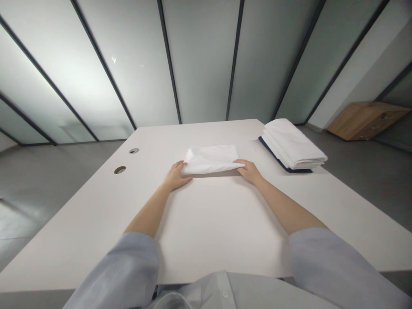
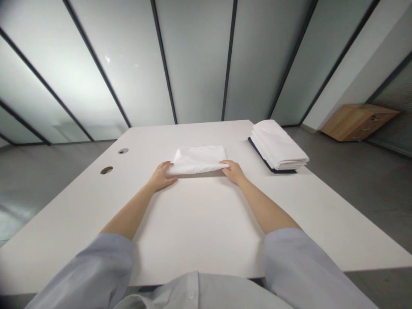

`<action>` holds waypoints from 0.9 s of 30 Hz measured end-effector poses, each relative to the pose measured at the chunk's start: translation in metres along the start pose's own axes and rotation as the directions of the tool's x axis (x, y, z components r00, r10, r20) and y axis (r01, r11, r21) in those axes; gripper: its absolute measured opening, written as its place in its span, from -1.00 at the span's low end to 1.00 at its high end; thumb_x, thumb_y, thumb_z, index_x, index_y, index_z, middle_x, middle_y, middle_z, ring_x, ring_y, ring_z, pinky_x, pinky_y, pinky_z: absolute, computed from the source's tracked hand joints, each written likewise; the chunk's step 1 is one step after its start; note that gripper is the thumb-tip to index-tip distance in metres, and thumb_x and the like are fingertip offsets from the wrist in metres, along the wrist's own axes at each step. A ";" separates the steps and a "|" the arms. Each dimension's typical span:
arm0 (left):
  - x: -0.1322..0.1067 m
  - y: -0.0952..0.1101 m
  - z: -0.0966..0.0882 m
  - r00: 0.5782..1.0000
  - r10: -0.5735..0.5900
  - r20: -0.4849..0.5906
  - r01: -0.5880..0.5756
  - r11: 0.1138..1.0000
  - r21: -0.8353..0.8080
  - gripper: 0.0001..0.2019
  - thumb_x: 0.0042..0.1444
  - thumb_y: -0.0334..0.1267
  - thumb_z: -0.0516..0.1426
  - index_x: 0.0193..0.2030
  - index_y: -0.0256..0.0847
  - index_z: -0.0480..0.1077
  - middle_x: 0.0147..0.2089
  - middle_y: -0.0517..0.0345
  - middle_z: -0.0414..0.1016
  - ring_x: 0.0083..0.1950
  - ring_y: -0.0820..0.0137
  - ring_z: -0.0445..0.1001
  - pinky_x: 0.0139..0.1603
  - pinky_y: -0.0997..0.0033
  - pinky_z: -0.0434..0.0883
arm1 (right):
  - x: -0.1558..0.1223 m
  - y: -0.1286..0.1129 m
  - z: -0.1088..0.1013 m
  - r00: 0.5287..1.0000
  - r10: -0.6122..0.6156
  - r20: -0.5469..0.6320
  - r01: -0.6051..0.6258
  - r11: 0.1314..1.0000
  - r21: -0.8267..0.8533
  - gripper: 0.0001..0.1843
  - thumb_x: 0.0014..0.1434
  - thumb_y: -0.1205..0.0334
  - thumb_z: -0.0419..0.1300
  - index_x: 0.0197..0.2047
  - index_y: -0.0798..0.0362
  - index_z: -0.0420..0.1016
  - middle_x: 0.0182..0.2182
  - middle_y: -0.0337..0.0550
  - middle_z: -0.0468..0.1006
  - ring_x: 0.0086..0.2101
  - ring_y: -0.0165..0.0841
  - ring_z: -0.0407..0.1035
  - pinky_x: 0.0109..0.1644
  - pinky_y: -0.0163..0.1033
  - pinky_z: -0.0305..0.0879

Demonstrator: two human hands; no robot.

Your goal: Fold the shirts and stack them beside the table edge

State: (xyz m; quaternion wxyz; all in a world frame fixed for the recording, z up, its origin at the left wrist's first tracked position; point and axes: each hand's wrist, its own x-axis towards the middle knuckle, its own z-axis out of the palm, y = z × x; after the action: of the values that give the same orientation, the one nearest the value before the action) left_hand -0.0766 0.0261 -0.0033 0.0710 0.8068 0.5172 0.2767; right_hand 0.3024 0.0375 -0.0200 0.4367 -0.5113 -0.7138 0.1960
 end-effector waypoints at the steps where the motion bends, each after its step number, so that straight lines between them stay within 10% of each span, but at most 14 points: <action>1: 0.000 0.000 0.000 1.000 0.004 0.008 -0.005 1.000 0.027 -0.32 -0.08 -0.01 0.27 0.20 -0.16 0.28 0.29 -0.09 0.25 0.30 0.08 0.24 0.33 0.06 0.20 | 0.000 -0.002 -0.001 0.999 0.043 -0.014 -0.042 0.997 0.058 -0.68 -0.06 0.18 0.11 -0.25 0.04 0.59 -0.20 -0.11 0.63 -0.12 -0.17 0.45 0.04 -0.10 0.32; 8: 0.002 -0.010 0.004 1.000 -0.013 0.013 0.012 0.998 0.068 -0.15 -0.10 0.02 0.28 0.33 -0.24 0.14 0.35 -0.19 0.19 0.37 0.01 0.16 0.35 0.00 0.17 | 0.001 -0.009 -0.011 0.966 0.256 -0.044 -0.236 0.936 0.261 -0.81 -0.17 0.11 0.12 -0.56 0.05 0.45 -0.59 -0.28 0.43 -0.42 -0.30 0.30 -0.30 -0.25 0.22; 15: 0.000 -0.017 0.004 0.968 0.231 0.102 -0.211 0.962 -0.174 -0.44 -0.08 -0.15 0.22 0.13 -0.19 0.39 0.28 -0.06 0.35 0.32 0.10 0.27 0.36 0.09 0.18 | 0.001 -0.015 -0.007 0.984 0.098 0.151 -0.128 0.970 0.207 -0.76 -0.11 0.18 0.14 -0.39 0.07 0.57 -0.42 -0.19 0.58 -0.29 -0.23 0.43 -0.12 -0.18 0.33; 20: 0.001 -0.025 0.003 0.996 0.050 0.079 -0.017 0.930 -0.367 -0.62 -0.06 -0.22 0.21 -0.06 -0.27 0.48 0.09 -0.08 0.52 0.21 0.12 0.41 0.29 0.17 0.28 | -0.004 -0.001 -0.003 0.969 -0.079 0.233 0.093 0.994 -0.049 -0.47 -0.10 0.25 0.27 0.02 -0.02 0.53 0.10 -0.07 0.51 0.13 -0.16 0.32 0.27 0.00 0.15; 27: 0.003 -0.019 0.006 0.984 -0.161 0.077 0.177 0.824 -0.538 -0.73 -0.10 -0.30 0.25 -0.19 -0.25 0.49 0.01 -0.06 0.56 0.10 0.15 0.47 0.24 0.11 0.31 | -0.003 -0.002 0.002 0.969 -0.055 0.241 0.077 0.994 -0.083 -0.65 0.05 0.21 0.24 -0.05 -0.05 0.58 0.07 -0.13 0.54 0.14 -0.17 0.33 0.28 0.01 0.16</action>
State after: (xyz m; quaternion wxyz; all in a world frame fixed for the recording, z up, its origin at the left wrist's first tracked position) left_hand -0.0876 0.0390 -0.0148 0.3278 0.7085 0.4860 0.3928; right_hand 0.2999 0.0345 -0.0211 0.3301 -0.4797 -0.7858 0.2085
